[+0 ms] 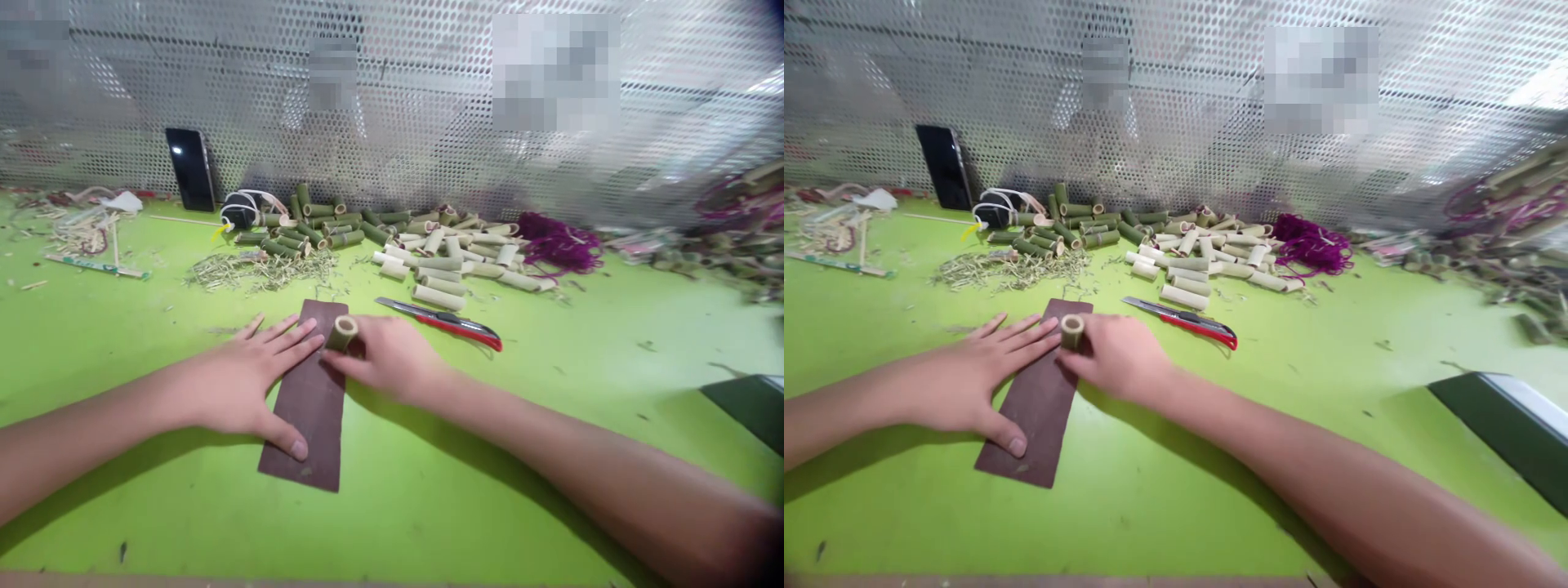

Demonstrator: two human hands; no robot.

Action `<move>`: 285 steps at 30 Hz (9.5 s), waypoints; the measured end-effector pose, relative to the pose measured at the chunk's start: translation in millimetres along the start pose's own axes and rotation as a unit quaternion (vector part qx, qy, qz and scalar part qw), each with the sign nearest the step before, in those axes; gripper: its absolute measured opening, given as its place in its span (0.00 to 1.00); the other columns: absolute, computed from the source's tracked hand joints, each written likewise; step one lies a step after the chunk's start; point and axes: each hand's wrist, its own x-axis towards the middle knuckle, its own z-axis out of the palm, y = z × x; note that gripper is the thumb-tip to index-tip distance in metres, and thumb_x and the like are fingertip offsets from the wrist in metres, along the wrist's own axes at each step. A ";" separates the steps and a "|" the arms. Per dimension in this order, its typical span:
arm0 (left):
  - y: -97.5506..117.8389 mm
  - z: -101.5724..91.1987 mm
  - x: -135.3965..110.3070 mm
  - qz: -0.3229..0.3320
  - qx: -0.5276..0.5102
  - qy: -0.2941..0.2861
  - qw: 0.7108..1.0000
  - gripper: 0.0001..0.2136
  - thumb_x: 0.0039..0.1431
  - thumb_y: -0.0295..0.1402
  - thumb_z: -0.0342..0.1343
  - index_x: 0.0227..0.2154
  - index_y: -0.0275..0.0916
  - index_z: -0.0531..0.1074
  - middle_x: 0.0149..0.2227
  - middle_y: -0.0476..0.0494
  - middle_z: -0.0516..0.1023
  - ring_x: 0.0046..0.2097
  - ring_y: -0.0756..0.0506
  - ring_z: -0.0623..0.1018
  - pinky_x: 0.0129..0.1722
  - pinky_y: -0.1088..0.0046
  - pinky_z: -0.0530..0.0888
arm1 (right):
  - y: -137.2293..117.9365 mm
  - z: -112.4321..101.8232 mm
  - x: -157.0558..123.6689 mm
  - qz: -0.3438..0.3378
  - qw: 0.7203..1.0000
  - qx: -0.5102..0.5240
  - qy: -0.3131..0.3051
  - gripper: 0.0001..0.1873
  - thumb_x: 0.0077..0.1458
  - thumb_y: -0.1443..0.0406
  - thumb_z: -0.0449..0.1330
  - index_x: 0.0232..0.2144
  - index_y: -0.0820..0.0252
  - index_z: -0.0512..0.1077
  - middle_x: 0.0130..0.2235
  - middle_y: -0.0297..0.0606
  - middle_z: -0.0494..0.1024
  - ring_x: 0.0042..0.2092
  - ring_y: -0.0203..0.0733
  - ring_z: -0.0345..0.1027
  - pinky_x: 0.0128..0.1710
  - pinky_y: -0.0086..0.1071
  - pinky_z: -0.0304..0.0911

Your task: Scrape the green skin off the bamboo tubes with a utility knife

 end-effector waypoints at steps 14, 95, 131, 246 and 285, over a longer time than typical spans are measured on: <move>-0.3 -0.4 0.5 -0.002 -0.001 -0.006 1.000 0.63 0.46 0.75 0.54 0.75 0.46 0.32 0.75 0.43 0.25 0.76 0.28 0.35 0.72 0.36 0.36 | -2.9 1.9 -4.1 -0.099 0.993 0.032 -0.061 0.10 0.58 0.59 0.67 0.32 0.57 0.72 0.31 0.33 0.79 0.29 0.37 0.69 0.29 0.30 0.58; -1.2 0.4 8.5 0.019 -0.034 0.209 0.977 0.35 0.66 0.62 0.49 0.67 0.45 0.66 0.67 0.41 0.71 0.67 0.33 0.70 0.74 0.42 0.48 | 30.0 -13.7 16.6 0.100 0.770 0.627 -0.058 0.15 0.57 0.57 0.62 0.23 0.58 0.69 0.25 0.28 0.66 0.25 0.33 0.51 0.28 0.30 0.50; 6.3 11.9 3.9 0.266 0.034 0.313 0.911 0.14 0.73 0.34 0.51 0.52 0.36 0.78 0.53 0.41 0.84 0.53 0.41 0.82 0.58 0.59 0.74 | 40.1 -9.4 18.5 0.046 0.714 0.697 -0.049 0.19 0.57 0.47 0.67 0.37 0.55 0.74 0.23 0.24 0.61 0.22 0.31 0.49 0.22 0.28 0.49; -21.0 -35.0 49.2 0.068 -0.348 0.176 0.918 0.11 0.67 0.43 0.54 0.39 0.40 0.72 0.28 0.52 0.73 0.28 0.49 0.75 0.31 0.72 0.70 | 83.6 -8.1 -0.2 -0.300 0.940 -0.111 0.121 0.14 0.69 0.60 0.52 0.44 0.63 0.74 0.27 0.35 0.79 0.24 0.34 0.67 0.26 0.29 0.56; 1.4 -20.6 60.8 -0.151 -0.156 0.249 0.944 0.18 0.58 0.44 0.58 0.18 0.42 0.63 0.19 0.51 0.69 0.23 0.48 0.67 0.25 0.69 0.55 | 47.0 -6.1 -10.0 -0.222 0.951 -0.183 0.110 0.17 0.73 0.60 0.50 0.36 0.60 0.73 0.28 0.35 0.78 0.26 0.35 0.65 0.27 0.34 0.47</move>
